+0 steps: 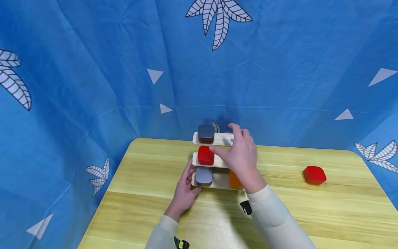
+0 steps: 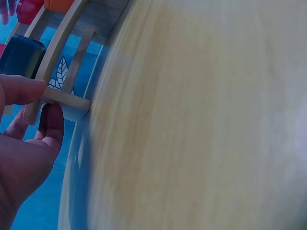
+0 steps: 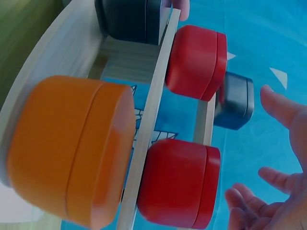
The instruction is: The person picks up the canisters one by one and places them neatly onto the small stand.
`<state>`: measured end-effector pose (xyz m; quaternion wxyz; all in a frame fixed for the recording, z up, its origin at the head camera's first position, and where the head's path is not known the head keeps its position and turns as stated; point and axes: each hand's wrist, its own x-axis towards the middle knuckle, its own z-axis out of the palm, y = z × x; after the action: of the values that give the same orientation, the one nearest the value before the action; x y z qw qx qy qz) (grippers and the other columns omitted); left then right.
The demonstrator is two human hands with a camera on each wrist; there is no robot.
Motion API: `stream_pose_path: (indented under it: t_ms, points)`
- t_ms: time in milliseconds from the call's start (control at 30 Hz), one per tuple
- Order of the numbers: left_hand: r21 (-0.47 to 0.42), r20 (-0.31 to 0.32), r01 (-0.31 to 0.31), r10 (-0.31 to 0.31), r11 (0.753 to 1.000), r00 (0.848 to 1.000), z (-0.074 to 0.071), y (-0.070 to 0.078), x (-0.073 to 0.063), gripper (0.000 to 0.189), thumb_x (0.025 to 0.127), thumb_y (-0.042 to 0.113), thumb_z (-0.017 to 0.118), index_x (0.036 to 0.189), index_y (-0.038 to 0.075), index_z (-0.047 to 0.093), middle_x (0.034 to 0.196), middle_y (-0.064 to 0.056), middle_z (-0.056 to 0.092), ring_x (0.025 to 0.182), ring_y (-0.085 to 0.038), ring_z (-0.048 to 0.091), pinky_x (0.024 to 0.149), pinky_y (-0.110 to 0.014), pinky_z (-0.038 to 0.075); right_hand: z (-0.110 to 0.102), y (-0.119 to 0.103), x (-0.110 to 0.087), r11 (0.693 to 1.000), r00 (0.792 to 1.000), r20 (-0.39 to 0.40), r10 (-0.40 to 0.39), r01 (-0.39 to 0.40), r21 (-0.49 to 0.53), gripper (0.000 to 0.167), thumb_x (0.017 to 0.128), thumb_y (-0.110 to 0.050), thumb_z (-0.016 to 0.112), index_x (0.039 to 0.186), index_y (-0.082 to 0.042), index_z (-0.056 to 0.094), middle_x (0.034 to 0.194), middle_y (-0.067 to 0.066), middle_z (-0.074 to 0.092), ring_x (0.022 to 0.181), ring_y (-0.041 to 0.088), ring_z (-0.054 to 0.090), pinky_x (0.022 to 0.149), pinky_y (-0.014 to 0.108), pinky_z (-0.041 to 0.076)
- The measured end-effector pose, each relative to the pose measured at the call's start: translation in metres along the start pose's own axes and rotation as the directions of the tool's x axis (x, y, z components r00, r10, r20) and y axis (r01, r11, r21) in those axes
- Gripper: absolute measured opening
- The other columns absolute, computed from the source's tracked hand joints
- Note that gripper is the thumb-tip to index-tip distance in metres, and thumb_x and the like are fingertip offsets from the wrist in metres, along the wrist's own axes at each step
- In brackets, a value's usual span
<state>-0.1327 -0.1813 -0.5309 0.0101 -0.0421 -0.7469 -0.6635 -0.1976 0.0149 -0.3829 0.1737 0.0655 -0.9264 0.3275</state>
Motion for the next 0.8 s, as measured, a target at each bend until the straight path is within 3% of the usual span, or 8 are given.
stream_pose_path:
  t_ms: [167, 467, 800]
  points:
    - [0.01, -0.007, -0.012, 0.012, 1.0, 1.0, 0.0, -0.003, 0.0, 0.106, 0.081, -0.024, 0.059, 0.161, 0.031, 0.017, 0.147, 0.001, 0.044, 0.126, -0.025, 0.047, 0.098, -0.035, 0.045, -0.004, 0.007, -0.005, 1.0, 0.999, -0.032, 0.002, -0.002, -0.003, 0.085, 0.07, -0.047, 0.088, 0.139, -0.013, 0.051, 0.122, 0.018, 0.055, 0.102, 0.036, 0.053, 0.082, 0.051, 0.045]
    - [0.003, -0.006, -0.042, 0.042, 0.999, 0.999, 0.0, -0.002, 0.0, 0.107, 0.079, -0.026, 0.059, 0.162, 0.028, 0.017, 0.147, -0.002, 0.045, 0.123, -0.027, 0.05, 0.096, -0.035, 0.046, -0.009, 0.019, -0.009, 0.999, 0.997, -0.073, 0.026, -0.024, 0.02, 0.08, 0.074, -0.044, 0.086, 0.138, -0.011, 0.052, 0.124, 0.019, 0.056, 0.102, 0.039, 0.053, 0.081, 0.052, 0.045]
    - [0.012, -0.015, -0.016, 0.016, 1.0, 1.0, 0.002, 0.0, 0.0, 0.108, 0.079, -0.026, 0.059, 0.161, 0.032, 0.017, 0.147, 0.0, 0.044, 0.126, -0.026, 0.047, 0.099, -0.036, 0.045, -0.016, 0.035, -0.011, 0.998, 0.992, -0.113, 0.048, -0.042, 0.053, 0.068, 0.08, -0.038, 0.083, 0.134, -0.009, 0.054, 0.121, 0.017, 0.058, 0.104, 0.036, 0.055, 0.085, 0.053, 0.044]
